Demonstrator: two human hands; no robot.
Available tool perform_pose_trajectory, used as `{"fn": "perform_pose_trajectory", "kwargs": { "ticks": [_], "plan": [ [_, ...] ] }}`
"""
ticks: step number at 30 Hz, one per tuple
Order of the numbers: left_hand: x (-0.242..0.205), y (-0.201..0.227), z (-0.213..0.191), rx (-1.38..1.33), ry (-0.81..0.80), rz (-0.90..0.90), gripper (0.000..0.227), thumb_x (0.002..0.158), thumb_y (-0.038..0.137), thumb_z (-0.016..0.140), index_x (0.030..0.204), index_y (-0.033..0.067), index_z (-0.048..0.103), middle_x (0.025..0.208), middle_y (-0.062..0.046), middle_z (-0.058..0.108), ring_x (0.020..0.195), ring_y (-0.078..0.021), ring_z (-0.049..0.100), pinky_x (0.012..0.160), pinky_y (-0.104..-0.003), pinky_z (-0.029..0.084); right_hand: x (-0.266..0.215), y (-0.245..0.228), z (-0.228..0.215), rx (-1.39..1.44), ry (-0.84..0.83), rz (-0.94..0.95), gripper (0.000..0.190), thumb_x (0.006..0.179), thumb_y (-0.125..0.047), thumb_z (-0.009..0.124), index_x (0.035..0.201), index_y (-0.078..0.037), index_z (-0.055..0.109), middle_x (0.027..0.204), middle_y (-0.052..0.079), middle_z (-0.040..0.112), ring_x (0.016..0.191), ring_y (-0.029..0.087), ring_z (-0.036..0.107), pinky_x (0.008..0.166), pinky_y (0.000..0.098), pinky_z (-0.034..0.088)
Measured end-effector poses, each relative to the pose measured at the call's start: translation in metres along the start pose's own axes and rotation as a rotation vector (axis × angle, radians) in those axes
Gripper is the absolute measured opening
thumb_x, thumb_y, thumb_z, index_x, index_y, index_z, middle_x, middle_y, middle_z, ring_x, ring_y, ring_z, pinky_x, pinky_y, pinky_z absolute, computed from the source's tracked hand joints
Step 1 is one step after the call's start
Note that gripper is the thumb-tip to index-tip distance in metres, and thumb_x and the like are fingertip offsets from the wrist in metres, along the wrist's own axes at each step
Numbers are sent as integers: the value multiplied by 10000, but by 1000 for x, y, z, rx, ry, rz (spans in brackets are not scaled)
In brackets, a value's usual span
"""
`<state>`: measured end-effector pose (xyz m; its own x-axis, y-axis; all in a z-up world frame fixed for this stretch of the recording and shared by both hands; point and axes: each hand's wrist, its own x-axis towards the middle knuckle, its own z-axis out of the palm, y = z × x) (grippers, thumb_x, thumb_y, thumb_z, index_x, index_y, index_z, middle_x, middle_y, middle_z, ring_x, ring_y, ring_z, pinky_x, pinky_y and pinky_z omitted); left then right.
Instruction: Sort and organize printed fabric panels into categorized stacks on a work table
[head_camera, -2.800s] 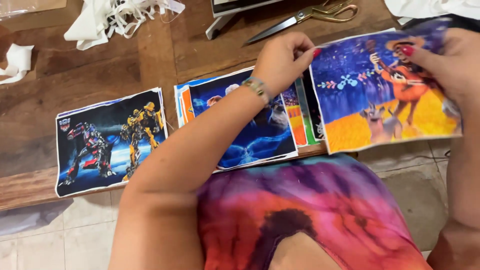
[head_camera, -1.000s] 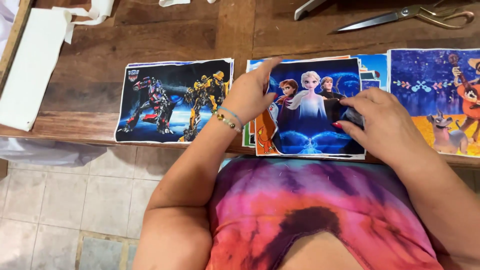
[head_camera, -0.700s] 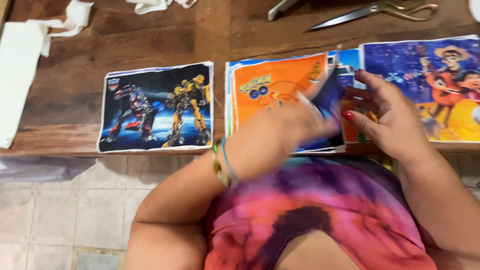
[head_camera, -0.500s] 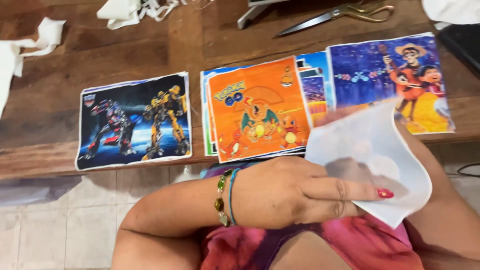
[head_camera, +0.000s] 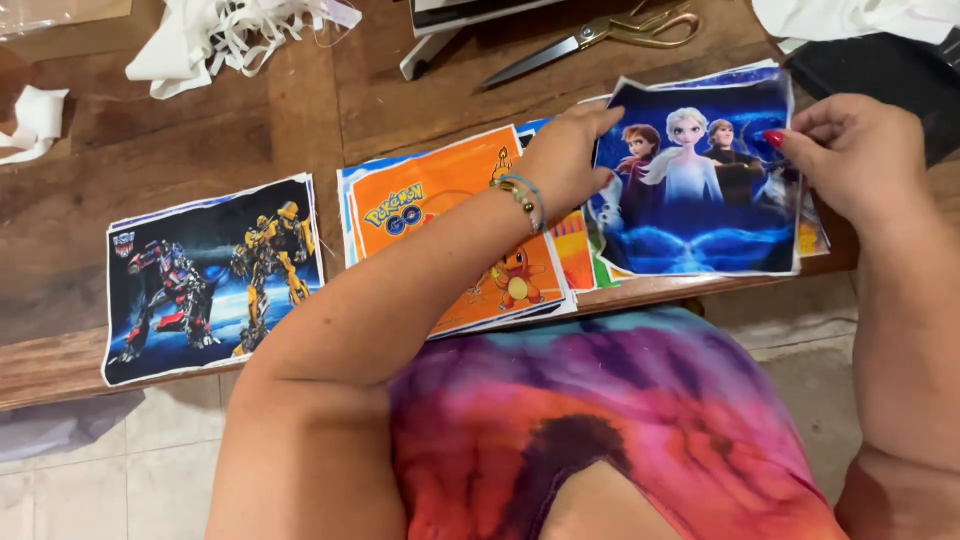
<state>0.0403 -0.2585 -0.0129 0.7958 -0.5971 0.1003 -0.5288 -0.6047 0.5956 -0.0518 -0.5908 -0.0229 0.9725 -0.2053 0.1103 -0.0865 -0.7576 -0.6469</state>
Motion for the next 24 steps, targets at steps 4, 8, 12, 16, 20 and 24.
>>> {"fn": "perform_pose_trajectory", "kwargs": {
  "ticks": [4,8,12,16,20,24],
  "plan": [
    [8,-21,14,33,-48,-9,852,711,255,905,1453,60,537,1486,-202,551,1382,-314,523,1165,-358,387,10,21,10,-92,40,-95,116,1131,-150,886,1149,-85,792,899,34,699,748,104,585,607,275,437],
    [-3,2,-9,8,-127,-135,857,764,192,884,1505,74,470,1561,-170,469,1447,-297,443,1188,-372,365,16,16,9,-138,42,-65,183,1129,-234,912,1126,-98,791,888,43,707,759,110,610,620,280,452],
    [-1,-2,-3,26,-135,-97,900,753,233,925,1499,39,460,1550,-185,472,1450,-308,430,1195,-371,354,25,22,11,-140,38,-36,201,1135,-246,920,1118,-96,787,875,45,711,729,116,619,571,291,466],
    [-6,6,-6,52,-105,-126,954,714,244,981,1502,74,472,1604,-210,361,1481,-331,379,1193,-382,368,19,-2,4,-176,26,-4,242,1131,-259,944,1101,-95,768,869,42,723,730,126,655,563,312,493],
    [-43,47,-29,278,19,-27,795,770,199,907,1461,168,515,1573,-190,305,1074,-398,677,818,-499,623,0,-14,-2,-110,8,-5,214,1161,-176,876,1211,-14,746,971,125,759,836,197,724,598,369,567],
    [-59,30,-5,310,12,543,338,931,92,624,1253,120,722,1349,-140,637,1239,-354,546,1029,-490,429,-25,-11,-8,72,20,-152,503,1152,-23,867,1509,130,547,931,210,655,821,244,646,602,354,471]
  ]
}}
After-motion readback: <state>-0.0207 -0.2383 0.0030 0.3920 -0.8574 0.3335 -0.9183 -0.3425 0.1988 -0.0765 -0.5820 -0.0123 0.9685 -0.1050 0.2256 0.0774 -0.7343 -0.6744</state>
